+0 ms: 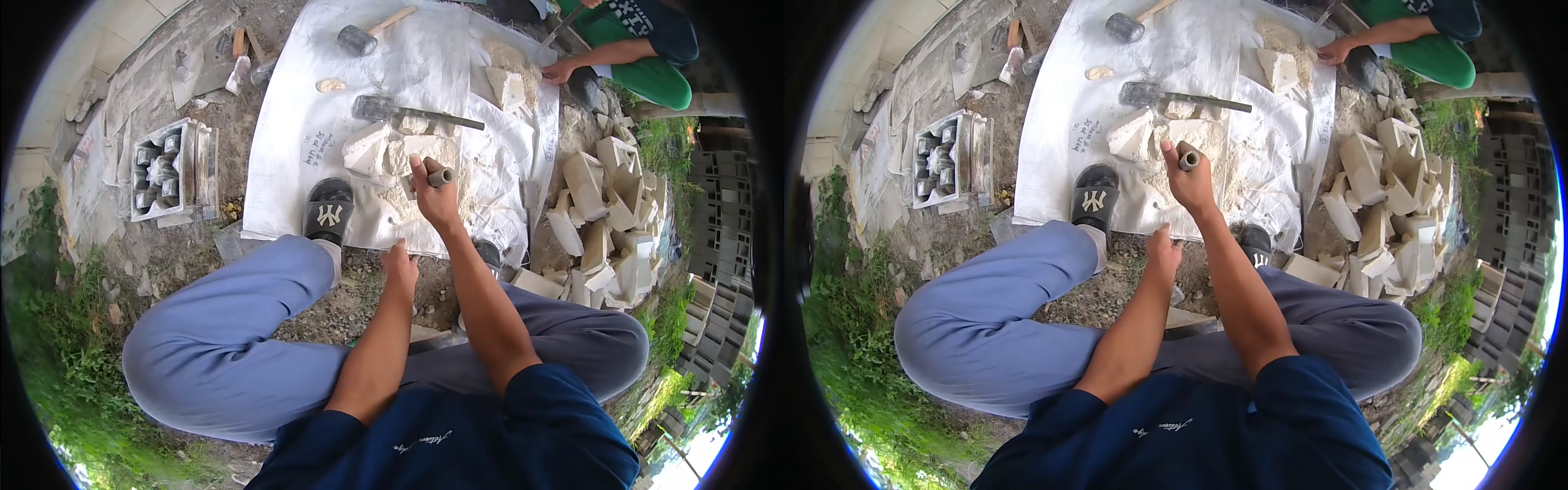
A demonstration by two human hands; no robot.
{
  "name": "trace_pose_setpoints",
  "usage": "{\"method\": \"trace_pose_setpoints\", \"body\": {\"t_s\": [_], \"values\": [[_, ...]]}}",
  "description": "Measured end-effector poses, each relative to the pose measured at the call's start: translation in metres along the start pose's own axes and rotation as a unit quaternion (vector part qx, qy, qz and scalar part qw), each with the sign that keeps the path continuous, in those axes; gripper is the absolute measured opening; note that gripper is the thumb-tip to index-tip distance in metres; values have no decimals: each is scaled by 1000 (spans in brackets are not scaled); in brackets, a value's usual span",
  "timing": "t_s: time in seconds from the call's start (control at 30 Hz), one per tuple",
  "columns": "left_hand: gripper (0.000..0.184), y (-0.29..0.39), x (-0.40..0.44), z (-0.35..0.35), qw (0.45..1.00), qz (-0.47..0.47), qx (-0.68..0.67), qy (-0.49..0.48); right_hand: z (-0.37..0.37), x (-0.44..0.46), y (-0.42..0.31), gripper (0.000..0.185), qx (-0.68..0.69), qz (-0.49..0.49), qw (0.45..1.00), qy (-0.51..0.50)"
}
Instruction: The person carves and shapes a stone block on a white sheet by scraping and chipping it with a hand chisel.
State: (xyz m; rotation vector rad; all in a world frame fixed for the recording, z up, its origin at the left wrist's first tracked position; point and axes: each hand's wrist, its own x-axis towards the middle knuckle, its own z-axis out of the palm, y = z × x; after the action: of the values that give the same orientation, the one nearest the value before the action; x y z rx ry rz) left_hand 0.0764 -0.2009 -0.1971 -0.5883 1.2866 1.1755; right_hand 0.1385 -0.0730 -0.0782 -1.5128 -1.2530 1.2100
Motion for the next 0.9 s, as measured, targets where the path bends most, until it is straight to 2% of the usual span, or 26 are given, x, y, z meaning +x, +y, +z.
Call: {"method": "trace_pose_setpoints", "body": {"t_s": [0.07, 0.1, 0.13, 0.2, 0.27, 0.3, 0.33, 0.4, 0.43, 0.47, 0.5, 0.57, 0.6, 0.63, 0.7, 0.77, 0.87, 0.9], "values": [[53, 2, 2, -1, 1000, -23, 5, 20, 4, 2, 40, 48, -114, -45, 991, -47], [53, -6, 19, -9, 1000, -21, 4, 16, 6, 4, 54, 48, -86, -23, 994, -60], [54, -20, 49, -23, 998, -8, 69, 8, 8, 6, 59, 48, -58, -2, 996, -72], [55, -22, 52, -25, 991, 4, 136, 4, 4, 0, -1, 50, 2, 36, 999, -3], [39, -1, 8, 0, 998, -20, 8, 61, -2, 3, -6, 51, -17, 4, 1000, 4], [39, -9, 25, -11, 998, -23, 8, 62, -5, 3, -10, 51, -26, -17, 999, 10], [39, -29, 53, -35, 986, 74, 147, -8, -7, 0, -12, 51, -37, -34, 999, 14], [40, -35, 53, -39, 942, 168, 277, -81, -6, 1, -12, 51, -31, -30, 999, 22], [39, -18, 26, -16, 985, 85, 148, -21, -4, 3, -2, 51, -44, -17, 998, 33], [39, -8, 9, -4, 999, -1, 16, 41, -1, 4, 13, 50, -56, -3, 997, 44], [39, -6, 10, -4, 999, 1, 15, 39, 1, 6, 45, 50, -25, -5, 1000, 12], [60, -7, 27, -13, 999, -33, 35, -7, -6, 9, 30, 50, -44, -1, 999, 8], [60, -16, 44, -23, 999, -32, 36, -7, -8, 7, 26, 50, -67, 11, 998, 3], [60, -22, 52, -31, 992, 0, 115, -44, -7, 8, 24, 51, -35, -10, 999, 25], [60, -26, 62, -32, 977, 32, 194, -80, -14, 6, 6, 52, -16, -2, 999, 35], [37, -8, 12, -7, 1000, -20, -12, 11, -18, -1, -28, 54, 33, 6, 998, 48], [37, -5, -2, 8, 997, -3, -11, 74, -8, 0, -23, 53, 116, -2, 992, 51], [39, -1, -3, 9, 997, -10, -13, 78, -2, 5, -1, 49, 89, -2, 996, 30]]}}
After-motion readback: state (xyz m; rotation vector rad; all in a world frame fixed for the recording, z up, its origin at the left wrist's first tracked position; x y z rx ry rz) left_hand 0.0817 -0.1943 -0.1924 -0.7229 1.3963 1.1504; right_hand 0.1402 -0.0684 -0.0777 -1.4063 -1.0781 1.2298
